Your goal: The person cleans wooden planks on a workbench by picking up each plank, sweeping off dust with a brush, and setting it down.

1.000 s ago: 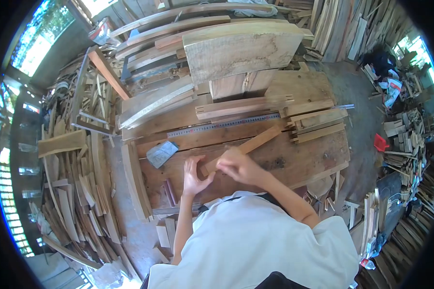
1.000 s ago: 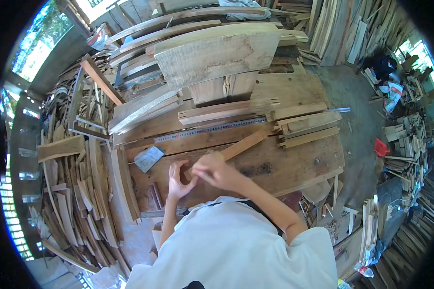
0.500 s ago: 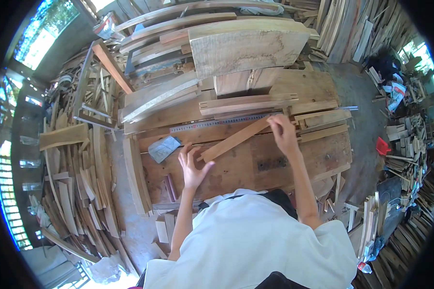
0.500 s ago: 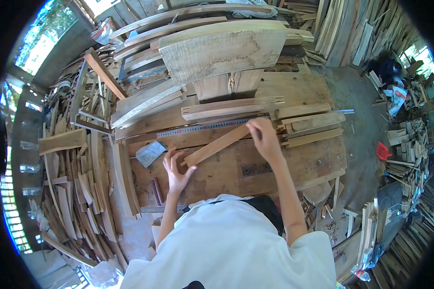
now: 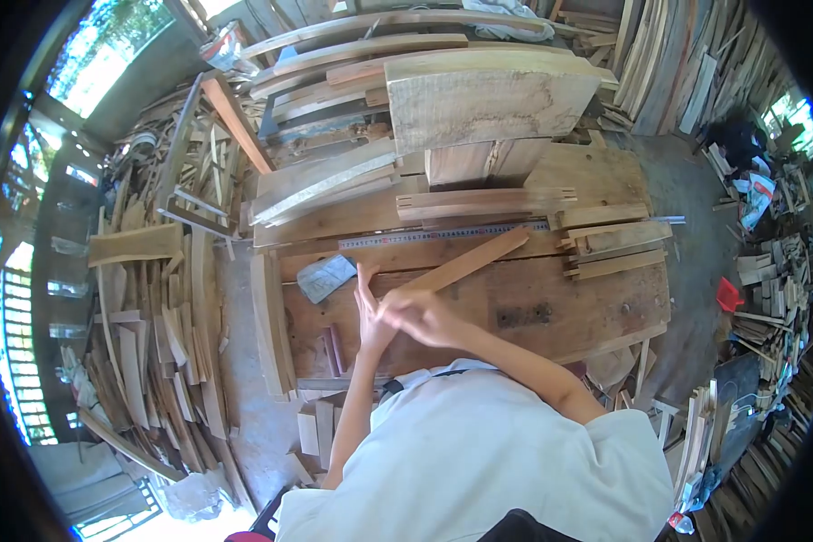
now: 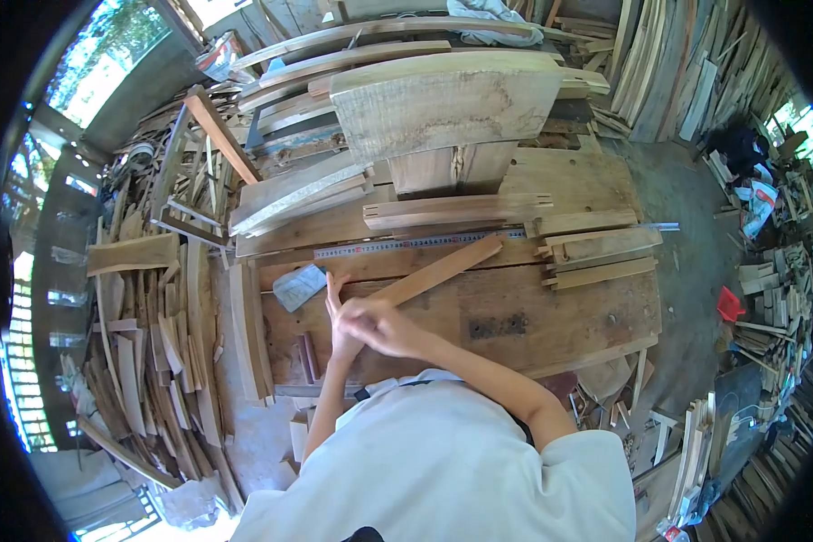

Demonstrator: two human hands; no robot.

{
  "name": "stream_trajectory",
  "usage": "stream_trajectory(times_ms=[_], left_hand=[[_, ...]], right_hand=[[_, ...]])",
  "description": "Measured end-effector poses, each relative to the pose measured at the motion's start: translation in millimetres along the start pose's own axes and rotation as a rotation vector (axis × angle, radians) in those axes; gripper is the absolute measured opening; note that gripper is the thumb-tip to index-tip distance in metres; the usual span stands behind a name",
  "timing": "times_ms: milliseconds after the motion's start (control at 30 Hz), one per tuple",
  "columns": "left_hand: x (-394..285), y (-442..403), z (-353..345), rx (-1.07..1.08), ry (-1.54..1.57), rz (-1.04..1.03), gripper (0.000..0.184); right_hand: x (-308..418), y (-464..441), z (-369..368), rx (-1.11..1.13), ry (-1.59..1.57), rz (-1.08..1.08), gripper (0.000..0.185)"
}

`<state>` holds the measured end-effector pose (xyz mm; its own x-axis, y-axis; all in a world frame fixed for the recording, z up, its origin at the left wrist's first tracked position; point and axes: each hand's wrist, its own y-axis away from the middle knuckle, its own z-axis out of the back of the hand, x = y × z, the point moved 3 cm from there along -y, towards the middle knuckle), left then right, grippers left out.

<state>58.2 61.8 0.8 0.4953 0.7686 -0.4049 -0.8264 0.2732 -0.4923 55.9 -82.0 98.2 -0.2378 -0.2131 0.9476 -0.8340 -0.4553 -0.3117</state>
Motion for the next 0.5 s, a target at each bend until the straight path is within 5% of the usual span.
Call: stream_trajectory(times_ms=[33,100,167,267,367,500], left_hand=[[-5.6,-3.9,1.9,-0.052,0.356,0.264,0.124],[-11.8,-9.0,10.8,0.026,0.342,0.320,0.129],[-15.9,-12.3,12.1,0.027,0.328,0.318,0.131],[-14.8,-11.5,14.2,0.028,0.308,0.300,0.128],[-12.3,-9.7,9.6,0.066,0.273,0.283,0.124],[-12.7,-10.0,9.6,0.069,0.255,0.273,0.125]], right_hand=[[-3.7,2.0,15.1,-0.177,-0.093,-0.079,0.016],[-19.5,5.6,60.4,-0.369,-0.253,-0.175,0.020],[-18.8,16.9,106.7,-0.699,-0.218,-0.043,0.022],[14.6,43.9,170.3,-0.852,0.112,-0.069,0.023],[53.0,56.7,197.9,-0.700,0.797,-0.037,0.020],[44.4,40.4,161.1,-0.387,0.903,0.029,0.006]])
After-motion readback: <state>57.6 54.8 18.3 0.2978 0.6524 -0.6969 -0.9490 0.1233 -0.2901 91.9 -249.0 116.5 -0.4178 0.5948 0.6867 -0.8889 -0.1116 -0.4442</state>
